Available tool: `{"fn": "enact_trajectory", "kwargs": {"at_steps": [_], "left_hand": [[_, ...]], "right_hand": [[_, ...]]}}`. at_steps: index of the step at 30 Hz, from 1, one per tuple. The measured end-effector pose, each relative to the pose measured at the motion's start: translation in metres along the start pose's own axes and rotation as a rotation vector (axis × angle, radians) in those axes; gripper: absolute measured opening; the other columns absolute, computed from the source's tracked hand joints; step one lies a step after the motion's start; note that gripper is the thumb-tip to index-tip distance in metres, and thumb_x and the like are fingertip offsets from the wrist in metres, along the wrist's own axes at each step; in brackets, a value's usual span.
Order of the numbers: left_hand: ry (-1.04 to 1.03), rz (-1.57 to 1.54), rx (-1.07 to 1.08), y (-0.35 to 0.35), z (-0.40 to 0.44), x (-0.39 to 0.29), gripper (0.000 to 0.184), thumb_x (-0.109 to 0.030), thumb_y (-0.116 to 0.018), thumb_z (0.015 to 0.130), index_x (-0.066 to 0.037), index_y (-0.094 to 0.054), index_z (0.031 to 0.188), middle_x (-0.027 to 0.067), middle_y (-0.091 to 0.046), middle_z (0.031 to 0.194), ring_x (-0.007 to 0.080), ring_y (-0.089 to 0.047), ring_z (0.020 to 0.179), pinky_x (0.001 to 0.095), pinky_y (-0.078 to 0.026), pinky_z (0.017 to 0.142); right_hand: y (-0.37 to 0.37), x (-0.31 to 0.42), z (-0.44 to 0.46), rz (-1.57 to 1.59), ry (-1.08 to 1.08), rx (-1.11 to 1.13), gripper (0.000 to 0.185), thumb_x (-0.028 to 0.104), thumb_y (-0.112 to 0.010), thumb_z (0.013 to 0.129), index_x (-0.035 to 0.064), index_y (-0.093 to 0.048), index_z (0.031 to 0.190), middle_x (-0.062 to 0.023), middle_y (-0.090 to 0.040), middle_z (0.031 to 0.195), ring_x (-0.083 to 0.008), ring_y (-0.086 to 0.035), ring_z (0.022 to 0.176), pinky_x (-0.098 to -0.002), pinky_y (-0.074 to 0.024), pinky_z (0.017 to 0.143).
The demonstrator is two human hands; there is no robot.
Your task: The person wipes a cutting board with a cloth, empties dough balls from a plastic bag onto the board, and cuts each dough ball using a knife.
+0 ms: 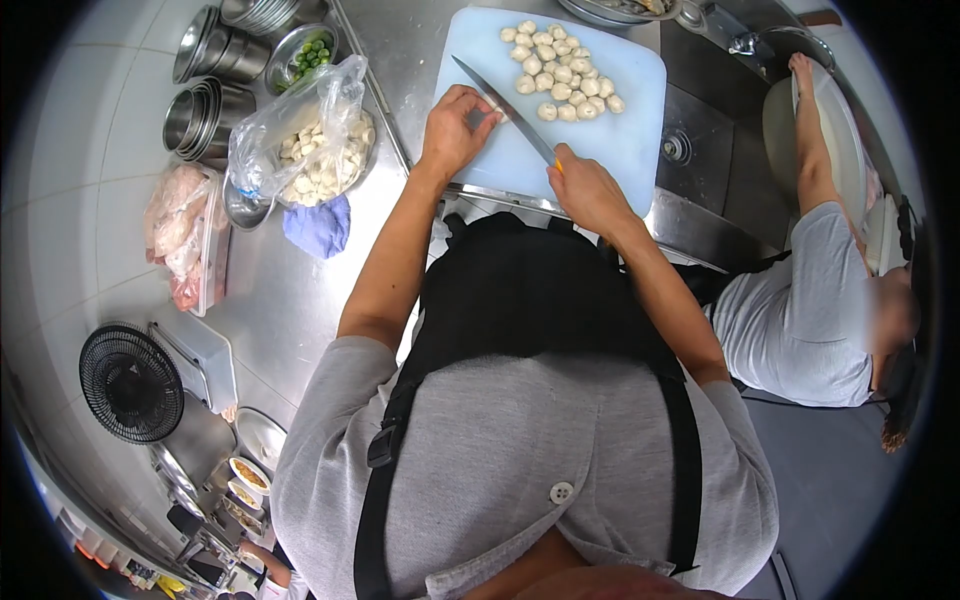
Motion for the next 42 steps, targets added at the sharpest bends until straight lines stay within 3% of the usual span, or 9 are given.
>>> {"fn": "enact_trajectory", "kwargs": {"at_steps": [7,16,22,25,28,31,34,37,42], "left_hand": [[0.035,-0.039,-0.014,0.000,0.001,0.006,0.016,-0.010,-0.088,0.081,-0.003,-0.075,0.089,0.0120,-0.072,0.106,0.0308,-0.072,0.091,0.0388,-0.059,0.080],[0.002,-0.057,-0.039,0.001,0.002,0.008,0.015,-0.009,-0.087,0.081,-0.002,-0.075,0.086,0.0111,-0.072,0.104,0.0287,-0.071,0.085,0.0381,-0.059,0.076],[0.220,-0.076,-0.020,0.002,-0.006,0.009,0.045,-0.012,-0.092,0.080,0.002,-0.072,0.117,0.0159,-0.073,0.106,0.0249,-0.073,0.092,0.0343,-0.060,0.082],[0.255,-0.003,0.023,0.000,-0.008,-0.002,0.070,-0.023,-0.091,0.081,0.003,-0.060,0.138,0.0209,-0.067,0.116,0.0295,-0.072,0.098,0.0384,-0.060,0.084],[0.220,0.219,0.126,-0.008,-0.001,-0.013,0.078,-0.035,-0.084,0.085,0.001,-0.052,0.146,0.0251,-0.057,0.132,0.0375,-0.069,0.107,0.0471,-0.059,0.090],[0.146,0.331,0.130,-0.020,0.008,-0.025,0.081,-0.042,-0.081,0.086,0.002,-0.053,0.148,0.0238,-0.058,0.128,0.0405,-0.069,0.105,0.0482,-0.058,0.090],[0.129,0.448,0.211,-0.036,0.012,-0.028,0.062,-0.036,-0.077,0.090,0.000,-0.059,0.137,0.0234,-0.059,0.125,0.0414,-0.069,0.104,0.0497,-0.058,0.089],[0.137,0.474,0.186,-0.048,0.012,-0.011,0.047,-0.031,-0.075,0.091,-0.002,-0.064,0.126,0.0229,-0.061,0.122,0.0429,-0.070,0.100,0.0513,-0.059,0.087],[0.301,0.381,0.079,-0.039,0.029,0.012,0.034,-0.024,-0.072,0.090,-0.003,-0.066,0.116,0.0208,-0.069,0.100,0.0450,-0.072,0.085,0.0522,-0.060,0.080]], "right_hand": [[-0.011,-0.003,0.015,0.007,0.036,-0.026,0.026,0.022,-0.052,0.108,-0.0042,-0.051,0.110,-0.0309,-0.069,0.087,-0.0517,-0.067,0.086,-0.0621,-0.0489,0.079],[-0.028,-0.001,0.044,0.051,0.037,0.025,0.028,0.021,-0.052,0.107,-0.0068,-0.053,0.114,-0.0327,-0.072,0.099,-0.0503,-0.070,0.097,-0.0598,-0.0525,0.087],[0.008,0.002,0.032,0.092,0.051,-0.010,0.033,0.024,-0.055,0.107,-0.0060,-0.055,0.119,-0.0335,-0.072,0.097,-0.0508,-0.070,0.096,-0.0595,-0.0516,0.085],[0.022,-0.002,0.021,0.122,0.031,-0.068,0.035,0.026,-0.056,0.107,-0.0054,-0.056,0.121,-0.0334,-0.072,0.097,-0.0507,-0.070,0.096,-0.0584,-0.0516,0.085],[0.022,-0.017,0.019,0.230,0.003,-0.144,0.038,0.029,-0.058,0.106,-0.0058,-0.057,0.121,-0.0358,-0.071,0.102,-0.0527,-0.068,0.101,-0.0580,-0.0505,0.087],[0.021,-0.031,0.022,0.261,0.024,-0.169,0.033,0.029,-0.059,0.106,-0.0031,-0.058,0.112,-0.0266,-0.072,0.090,-0.0416,-0.073,0.079,-0.0511,-0.0554,0.070],[0.015,-0.039,0.017,0.692,-0.090,-0.041,0.021,0.025,-0.056,0.110,0.0045,-0.055,0.106,-0.0010,-0.053,0.071,-0.0081,-0.050,0.046,-0.0284,-0.0406,0.039],[0.016,-0.038,0.012,0.851,-0.094,-0.043,0.022,0.025,-0.057,0.108,0.0060,-0.053,0.097,0.0003,-0.052,0.072,-0.0070,-0.048,0.046,-0.0267,-0.0398,0.038],[0.009,-0.042,0.014,1.077,-0.089,0.087,0.016,0.024,-0.056,0.110,0.0076,-0.055,0.109,0.0000,-0.055,0.075,-0.0080,-0.047,0.045,-0.0266,-0.0417,0.040]]}}
Point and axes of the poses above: each hand's wrist, its own z-axis towards the middle knuckle, its own y-axis out of the back of the hand, x = y × z, the point moved 4 cm from there along z, towards the middle knuckle
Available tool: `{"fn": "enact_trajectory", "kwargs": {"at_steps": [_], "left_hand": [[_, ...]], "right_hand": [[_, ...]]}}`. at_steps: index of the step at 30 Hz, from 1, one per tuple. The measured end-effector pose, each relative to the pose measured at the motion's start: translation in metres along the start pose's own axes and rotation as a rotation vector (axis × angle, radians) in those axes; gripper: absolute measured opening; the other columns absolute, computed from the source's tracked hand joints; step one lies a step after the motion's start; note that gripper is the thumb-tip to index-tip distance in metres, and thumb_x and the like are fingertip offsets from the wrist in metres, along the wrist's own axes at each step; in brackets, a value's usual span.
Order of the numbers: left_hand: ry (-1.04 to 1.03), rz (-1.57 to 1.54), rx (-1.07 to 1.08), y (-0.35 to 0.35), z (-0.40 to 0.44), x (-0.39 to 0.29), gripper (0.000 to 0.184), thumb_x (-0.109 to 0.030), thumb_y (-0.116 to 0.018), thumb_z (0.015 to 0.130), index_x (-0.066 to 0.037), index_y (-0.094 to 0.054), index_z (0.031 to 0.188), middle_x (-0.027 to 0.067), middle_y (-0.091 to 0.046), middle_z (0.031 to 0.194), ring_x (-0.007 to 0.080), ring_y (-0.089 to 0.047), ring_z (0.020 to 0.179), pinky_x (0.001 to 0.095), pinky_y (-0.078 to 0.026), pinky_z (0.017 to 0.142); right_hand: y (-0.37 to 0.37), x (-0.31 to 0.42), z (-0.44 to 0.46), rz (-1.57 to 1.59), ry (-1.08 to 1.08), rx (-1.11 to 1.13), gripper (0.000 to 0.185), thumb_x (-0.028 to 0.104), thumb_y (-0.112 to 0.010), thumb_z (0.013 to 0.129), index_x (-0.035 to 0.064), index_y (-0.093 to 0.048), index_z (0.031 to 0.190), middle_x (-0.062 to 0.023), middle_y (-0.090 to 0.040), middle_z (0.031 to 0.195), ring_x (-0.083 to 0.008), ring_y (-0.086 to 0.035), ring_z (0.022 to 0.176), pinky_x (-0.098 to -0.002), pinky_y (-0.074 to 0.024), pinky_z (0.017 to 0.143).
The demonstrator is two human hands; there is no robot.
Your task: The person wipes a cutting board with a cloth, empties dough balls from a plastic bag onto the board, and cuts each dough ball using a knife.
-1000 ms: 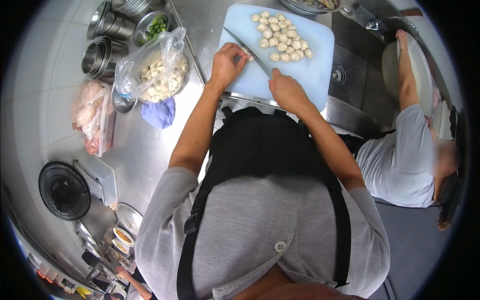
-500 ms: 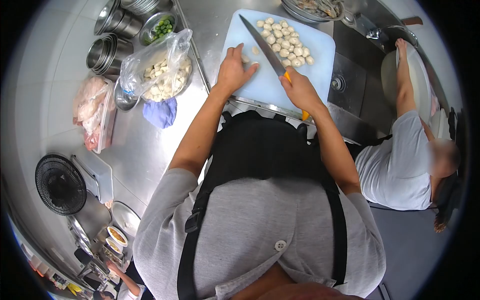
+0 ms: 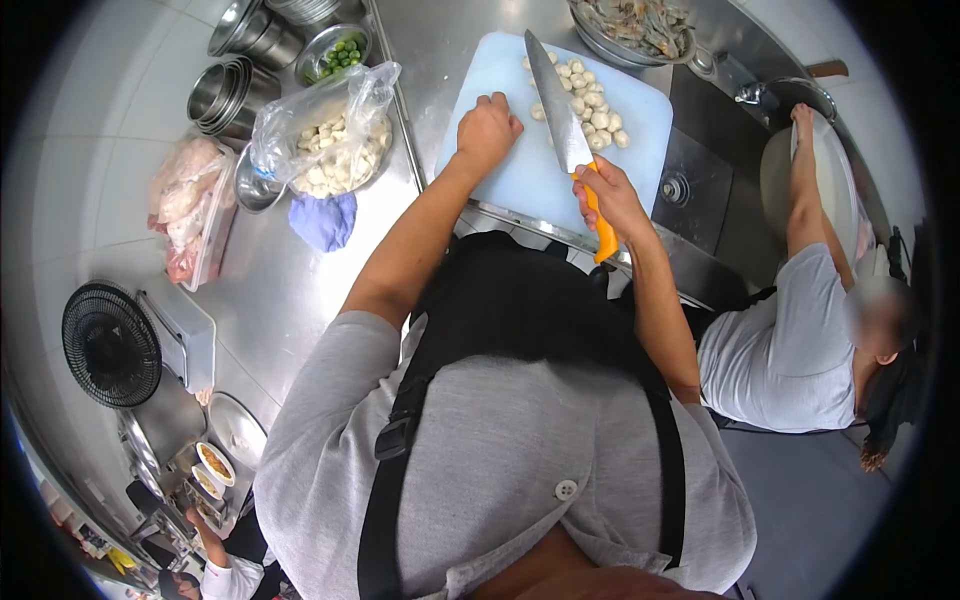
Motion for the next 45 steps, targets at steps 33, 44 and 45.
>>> {"fn": "enact_trajectory", "kwargs": {"at_steps": [33,44,45], "left_hand": [[0.521,-1.589,0.369,-0.014,-0.001,0.035,0.035,-0.035,-0.060,0.109,-0.005,-0.068,0.123,0.0080,-0.069,0.100,0.0132,-0.063,0.081,0.0277,-0.049,0.056],[-0.096,0.016,0.174,0.004,-0.021,-0.011,0.025,-0.022,-0.057,0.104,-0.005,-0.060,0.122,0.0264,-0.064,0.117,0.0467,-0.070,0.096,0.0580,-0.056,0.086],[-0.053,-0.006,0.077,0.024,-0.024,-0.008,0.026,-0.022,-0.057,0.104,-0.005,-0.060,0.123,0.0263,-0.064,0.118,0.0471,-0.070,0.096,0.0580,-0.056,0.085]], "right_hand": [[0.012,-0.004,0.011,0.317,0.001,0.113,0.020,0.027,-0.058,0.109,0.0092,-0.049,0.111,-0.0041,-0.057,0.078,-0.0100,-0.047,0.046,-0.0285,-0.0431,0.040],[0.006,0.003,0.013,0.278,0.041,0.075,0.017,0.025,-0.053,0.111,0.0084,-0.053,0.116,-0.0039,-0.055,0.079,-0.0110,-0.046,0.046,-0.0292,-0.0428,0.040],[0.006,0.006,0.011,0.270,0.046,0.058,0.017,0.025,-0.053,0.111,0.0083,-0.053,0.117,-0.0039,-0.055,0.079,-0.0110,-0.046,0.046,-0.0292,-0.0428,0.040]]}}
Point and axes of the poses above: each hand's wrist, its own z-axis towards the middle knuckle, its own y-axis out of the back of the hand, x = y × z, the point moved 4 cm from there along z, towards the middle knuckle
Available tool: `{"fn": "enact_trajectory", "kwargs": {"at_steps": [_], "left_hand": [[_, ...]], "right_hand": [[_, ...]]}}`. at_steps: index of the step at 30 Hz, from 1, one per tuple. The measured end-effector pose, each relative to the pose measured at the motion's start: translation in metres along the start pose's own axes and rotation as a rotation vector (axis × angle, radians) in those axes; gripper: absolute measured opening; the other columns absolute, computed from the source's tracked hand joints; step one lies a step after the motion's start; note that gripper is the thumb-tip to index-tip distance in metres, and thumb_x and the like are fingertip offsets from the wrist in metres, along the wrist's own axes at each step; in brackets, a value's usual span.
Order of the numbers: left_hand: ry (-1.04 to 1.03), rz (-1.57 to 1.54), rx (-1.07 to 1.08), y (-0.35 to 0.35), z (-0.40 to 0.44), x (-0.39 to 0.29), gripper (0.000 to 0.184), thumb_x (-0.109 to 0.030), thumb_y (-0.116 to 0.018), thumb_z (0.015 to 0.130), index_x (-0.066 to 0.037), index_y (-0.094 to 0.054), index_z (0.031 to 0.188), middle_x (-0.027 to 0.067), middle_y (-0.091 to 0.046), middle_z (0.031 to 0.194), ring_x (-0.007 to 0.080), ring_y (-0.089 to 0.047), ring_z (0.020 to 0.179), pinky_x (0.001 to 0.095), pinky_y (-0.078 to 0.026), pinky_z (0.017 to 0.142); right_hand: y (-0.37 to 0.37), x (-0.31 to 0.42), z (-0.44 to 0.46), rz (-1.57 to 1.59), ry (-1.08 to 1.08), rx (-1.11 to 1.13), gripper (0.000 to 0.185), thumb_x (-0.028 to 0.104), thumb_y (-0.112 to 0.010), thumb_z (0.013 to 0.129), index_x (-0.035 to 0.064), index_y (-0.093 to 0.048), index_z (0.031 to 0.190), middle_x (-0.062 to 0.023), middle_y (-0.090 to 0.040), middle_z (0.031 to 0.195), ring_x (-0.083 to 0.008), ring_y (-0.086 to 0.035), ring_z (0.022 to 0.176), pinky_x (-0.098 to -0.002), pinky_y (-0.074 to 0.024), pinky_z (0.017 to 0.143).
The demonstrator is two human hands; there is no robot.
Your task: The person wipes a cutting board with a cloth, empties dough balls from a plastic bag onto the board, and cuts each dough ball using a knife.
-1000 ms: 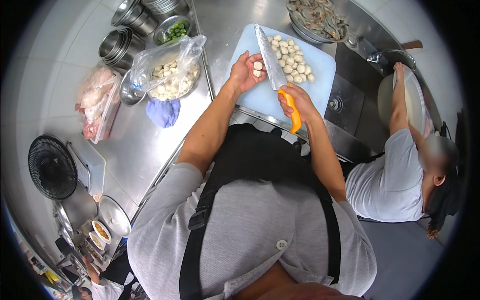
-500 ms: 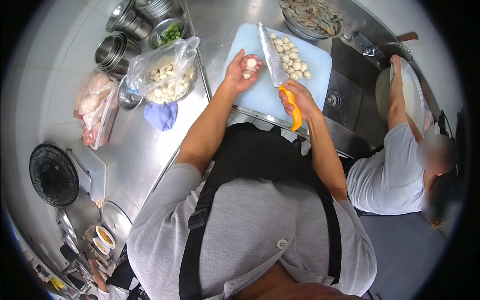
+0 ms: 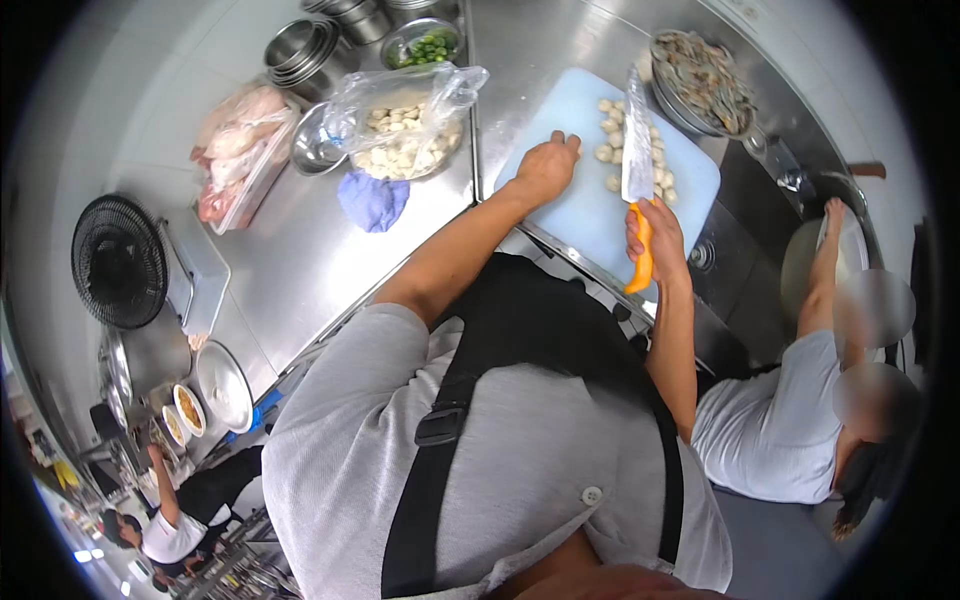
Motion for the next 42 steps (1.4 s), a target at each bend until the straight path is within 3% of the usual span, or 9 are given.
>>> {"fn": "enact_trajectory", "kwargs": {"at_steps": [6,8,11,14,18,22,29,36,42], "left_hand": [[0.147,0.033,-0.478,0.172,-0.044,0.099,0.028,-0.023,-0.068,0.092,-0.004,-0.072,0.113,0.0257,-0.071,0.116,0.0456,-0.071,0.101,0.0509,-0.057,0.087],[0.304,0.117,-0.244,0.192,-0.036,0.162,0.026,-0.019,-0.071,0.087,-0.007,-0.076,0.109,0.0240,-0.075,0.108,0.0421,-0.072,0.099,0.0471,-0.057,0.089],[0.142,0.143,-0.054,0.196,-0.021,0.225,0.027,-0.019,-0.071,0.087,-0.008,-0.080,0.110,0.0256,-0.075,0.109,0.0419,-0.073,0.100,0.0484,-0.058,0.090],[0.184,0.144,-0.072,0.211,-0.006,0.244,0.027,-0.020,-0.072,0.088,-0.009,-0.081,0.110,0.0232,-0.077,0.106,0.0390,-0.075,0.097,0.0474,-0.058,0.090],[0.059,0.055,-0.462,0.221,0.012,0.109,0.021,-0.010,-0.070,0.090,-0.006,-0.082,0.107,0.0190,-0.080,0.096,0.0286,-0.078,0.086,0.0401,-0.060,0.081],[-0.128,-0.245,-0.055,0.097,0.042,-0.001,0.031,-0.014,-0.078,0.086,-0.006,-0.079,0.117,0.0156,-0.080,0.105,0.0294,-0.077,0.090,0.0383,-0.059,0.081],[-0.141,-0.250,-0.021,-0.017,0.044,-0.030,0.030,-0.014,-0.085,0.077,-0.004,-0.070,0.101,0.0130,-0.072,0.098,0.0321,-0.071,0.091,0.0442,-0.058,0.084],[-0.367,-0.271,0.003,0.011,-0.018,-0.009,0.020,-0.002,-0.084,0.081,-0.002,-0.073,0.098,0.0106,-0.072,0.105,0.0269,-0.074,0.094,0.0362,-0.061,0.083],[-0.338,-0.325,0.086,0.016,-0.015,0.004,0.015,0.005,-0.079,0.084,0.000,-0.073,0.097,0.0112,-0.072,0.101,0.0263,-0.074,0.086,0.0353,-0.061,0.077]], "right_hand": [[0.019,0.006,-0.025,0.000,0.042,-0.081,0.021,0.024,-0.053,0.112,0.0082,-0.055,0.125,-0.0039,-0.055,0.078,-0.0108,-0.047,0.046,-0.0274,-0.0419,0.040],[0.021,0.010,-0.032,-0.012,0.056,-0.107,0.021,0.025,-0.053,0.111,0.0079,-0.055,0.124,-0.0033,-0.055,0.078,-0.0100,-0.045,0.045,-0.0268,-0.0414,0.039],[0.022,0.014,-0.036,-0.032,0.074,-0.114,0.021,0.025,-0.053,0.111,0.0076,-0.055,0.122,-0.0027,-0.054,0.078,-0.0094,-0.044,0.044,-0.0264,-0.0412,0.039],[0.023,0.017,-0.039,-0.055,0.095,-0.108,0.020,0.025,-0.053,0.111,0.0075,-0.055,0.121,-0.0027,-0.054,0.078,-0.0093,-0.045,0.045,-0.0264,-0.0412,0.039],[0.030,0.021,-0.055,-0.047,0.113,-0.190,0.015,0.022,-0.055,0.111,0.0076,-0.056,0.115,-0.0032,-0.055,0.077,-0.0105,-0.048,0.046,-0.0274,-0.0433,0.041],[0.030,0.025,-0.057,-0.090,0.147,-0.191,0.015,0.023,-0.056,0.110,0.0074,-0.055,0.113,-0.0028,-0.056,0.077,-0.0109,-0.049,0.047,-0.0276,-0.0433,0.041],[0.020,0.020,-0.061,-0.416,0.145,-0.258,0.019,0.023,-0.057,0.108,0.0056,-0.053,0.104,-0.0013,-0.053,0.073,-0.0101,-0.052,0.049,-0.0299,-0.0434,0.044],[-0.008,0.007,-0.072,-1.119,0.119,-0.238,0.026,0.024,-0.056,0.106,-0.0012,-0.055,0.112,-0.0293,-0.069,0.088,-0.0512,-0.067,0.089,-0.0561,-0.0498,0.080],[-0.023,-0.003,-0.068,-1.248,0.054,-0.170,0.024,0.023,-0.057,0.106,-0.0002,-0.056,0.111,-0.0278,-0.071,0.091,-0.0500,-0.068,0.092,-0.0604,-0.0491,0.083]]}}
Point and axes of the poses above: each hand's wrist, its own z-axis towards the middle knuckle, its own y-axis out of the back of the hand, x = y × z, the point moved 4 cm from there along z, towards the middle knuckle
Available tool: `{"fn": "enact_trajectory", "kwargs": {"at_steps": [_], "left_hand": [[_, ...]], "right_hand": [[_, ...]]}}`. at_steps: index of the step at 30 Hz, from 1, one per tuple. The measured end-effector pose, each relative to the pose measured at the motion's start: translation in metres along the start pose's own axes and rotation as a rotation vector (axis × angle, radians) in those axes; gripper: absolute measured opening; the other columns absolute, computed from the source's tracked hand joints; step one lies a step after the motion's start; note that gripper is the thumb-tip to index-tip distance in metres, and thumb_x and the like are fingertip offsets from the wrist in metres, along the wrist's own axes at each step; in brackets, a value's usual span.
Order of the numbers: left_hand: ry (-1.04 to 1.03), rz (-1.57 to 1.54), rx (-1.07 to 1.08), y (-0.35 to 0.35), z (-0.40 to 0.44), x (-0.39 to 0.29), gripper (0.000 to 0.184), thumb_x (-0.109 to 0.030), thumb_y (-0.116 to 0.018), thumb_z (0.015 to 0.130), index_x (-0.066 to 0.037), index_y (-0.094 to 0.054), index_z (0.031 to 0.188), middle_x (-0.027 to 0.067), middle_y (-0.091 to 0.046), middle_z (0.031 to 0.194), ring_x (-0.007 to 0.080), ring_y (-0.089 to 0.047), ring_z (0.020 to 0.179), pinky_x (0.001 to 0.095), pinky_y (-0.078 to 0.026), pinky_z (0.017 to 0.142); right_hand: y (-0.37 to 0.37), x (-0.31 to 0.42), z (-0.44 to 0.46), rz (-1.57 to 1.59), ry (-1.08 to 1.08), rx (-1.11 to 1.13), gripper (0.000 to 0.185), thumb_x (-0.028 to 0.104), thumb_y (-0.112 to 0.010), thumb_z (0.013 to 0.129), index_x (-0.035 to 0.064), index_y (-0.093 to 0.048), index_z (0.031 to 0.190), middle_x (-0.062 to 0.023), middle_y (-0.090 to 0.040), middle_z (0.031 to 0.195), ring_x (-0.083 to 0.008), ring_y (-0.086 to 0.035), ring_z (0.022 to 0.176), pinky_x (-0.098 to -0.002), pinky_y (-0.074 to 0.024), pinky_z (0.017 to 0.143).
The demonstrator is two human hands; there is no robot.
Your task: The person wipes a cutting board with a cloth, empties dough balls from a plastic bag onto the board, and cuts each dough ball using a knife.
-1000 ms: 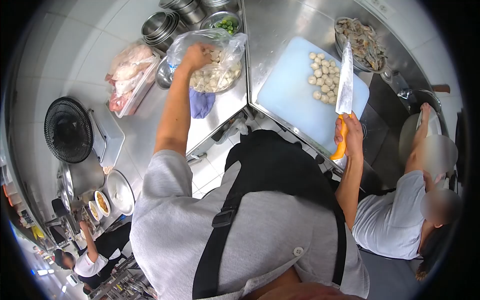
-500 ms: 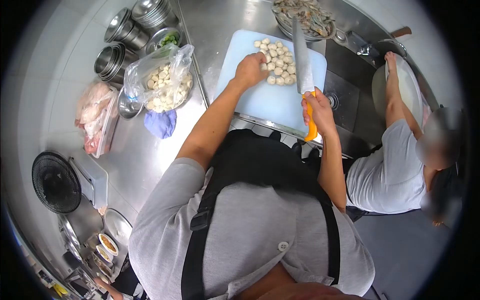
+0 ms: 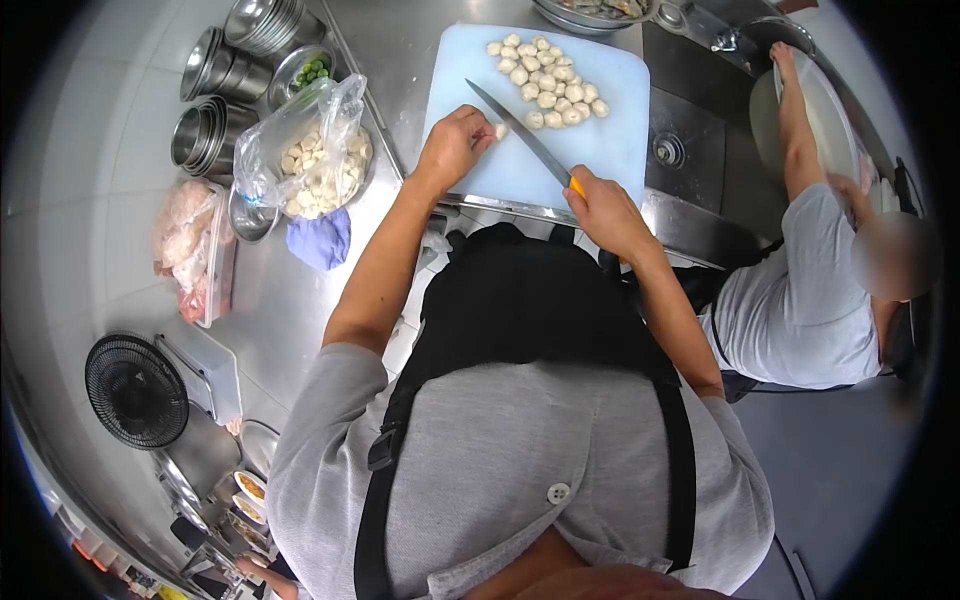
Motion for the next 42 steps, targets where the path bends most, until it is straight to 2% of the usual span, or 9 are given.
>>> {"fn": "enact_trajectory", "kwargs": {"at_steps": [14,22,25,28,29,32,35,39,42], "left_hand": [[-0.031,0.013,0.062,-0.001,0.005,-0.002,0.013,0.008,-0.075,0.083,0.000,-0.070,0.092,0.0121,-0.071,0.094,0.0282,-0.072,0.083,0.0363,-0.059,0.074],[-0.049,-0.061,-0.003,-0.001,0.003,-0.002,0.013,0.010,-0.075,0.082,0.000,-0.070,0.089,0.0122,-0.071,0.092,0.0281,-0.073,0.079,0.0364,-0.059,0.072],[0.013,-0.017,0.006,-0.003,0.000,-0.001,0.015,0.000,-0.080,0.081,-0.002,-0.072,0.094,0.0127,-0.071,0.100,0.0302,-0.072,0.088,0.0399,-0.059,0.079],[-0.054,0.151,-0.200,-0.011,0.004,-0.022,0.028,-0.016,-0.084,0.080,-0.006,-0.072,0.104,0.0121,-0.070,0.109,0.0331,-0.068,0.104,0.0449,-0.055,0.090],[-0.038,0.161,-0.158,-0.020,0.009,-0.022,0.040,-0.026,-0.085,0.078,-0.009,-0.071,0.112,0.0114,-0.070,0.117,0.0350,-0.062,0.114,0.0478,-0.050,0.097],[-0.093,0.227,-0.198,-0.043,0.024,-0.040,0.041,-0.023,-0.083,0.078,-0.011,-0.071,0.115,0.0113,-0.070,0.120,0.0358,-0.062,0.115,0.0474,-0.048,0.096],[-0.064,0.207,-0.179,-0.059,0.032,-0.020,0.036,-0.020,-0.085,0.077,-0.010,-0.075,0.110,0.0115,-0.074,0.111,0.0323,-0.068,0.103,0.0461,-0.052,0.089],[-0.016,0.189,-0.197,-0.033,0.021,-0.018,0.027,-0.015,-0.085,0.079,-0.006,-0.076,0.103,0.0119,-0.076,0.099,0.0307,-0.073,0.089,0.0438,-0.058,0.084],[0.079,0.026,-0.086,-0.019,0.010,-0.014,0.021,-0.008,-0.082,0.083,-0.004,-0.076,0.102,0.0123,-0.076,0.100,0.0318,-0.074,0.088,0.0402,-0.060,0.082]], "right_hand": [[-0.010,0.010,-0.004,-0.094,0.036,0.029,0.024,0.020,-0.055,0.106,-0.0033,-0.054,0.111,-0.0293,-0.071,0.095,-0.0508,-0.068,0.094,-0.0615,-0.0499,0.085],[-0.052,0.000,0.045,-0.042,0.038,0.062,0.027,0.021,-0.053,0.106,-0.0049,-0.053,0.111,-0.0307,-0.071,0.094,-0.0508,-0.068,0.093,-0.0612,-0.0507,0.086],[-0.035,-0.002,0.047,-0.030,0.139,0.014,0.027,0.023,-0.054,0.106,-0.0040,-0.054,0.113,-0.0313,-0.071,0.093,-0.0511,-0.068,0.091,-0.0614,-0.0507,0.084],[0.001,0.009,0.028,-0.057,-0.017,-0.027,0.027,0.024,-0.055,0.106,-0.0027,-0.054,0.114,-0.0319,-0.071,0.093,-0.0510,-0.069,0.090,-0.0610,-0.0507,0.082],[0.008,0.005,0.026,-0.057,-0.028,-0.054,0.028,0.024,-0.056,0.106,-0.0027,-0.054,0.115,-0.0319,-0.071,0.091,-0.0510,-0.069,0.090,-0.0606,-0.0506,0.082],[0.029,0.003,0.017,-0.032,-0.057,-0.123,0.029,0.024,-0.057,0.106,-0.0028,-0.054,0.115,-0.0318,-0.071,0.089,-0.0513,-0.069,0.090,-0.0605,-0.0506,0.081],[0.028,-0.009,0.018,-0.044,-0.053,-0.133,0.028,0.024,-0.057,0.106,-0.0029,-0.054,0.114,-0.0321,-0.071,0.089,-0.0523,-0.069,0.089,-0.0606,-0.0504,0.081],[0.022,-0.014,0.013,-0.054,-0.053,-0.092,0.027,0.024,-0.057,0.106,-0.0022,-0.055,0.113,-0.0318,-0.070,0.088,-0.0526,-0.068,0.088,-0.0607,-0.0500,0.081],[0.013,-0.012,0.011,-0.046,-0.065,-0.036,0.027,0.024,-0.057,0.106,-0.0019,-0.055,0.112,-0.0309,-0.070,0.088,-0.0523,-0.068,0.089,-0.0609,-0.0495,0.081]]}}
Point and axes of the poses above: each hand's wrist, its own z-axis towards the middle knuckle, its own y-axis out of the back of the hand, x = y × z, the point moved 4 cm from there along z, towards the middle knuckle
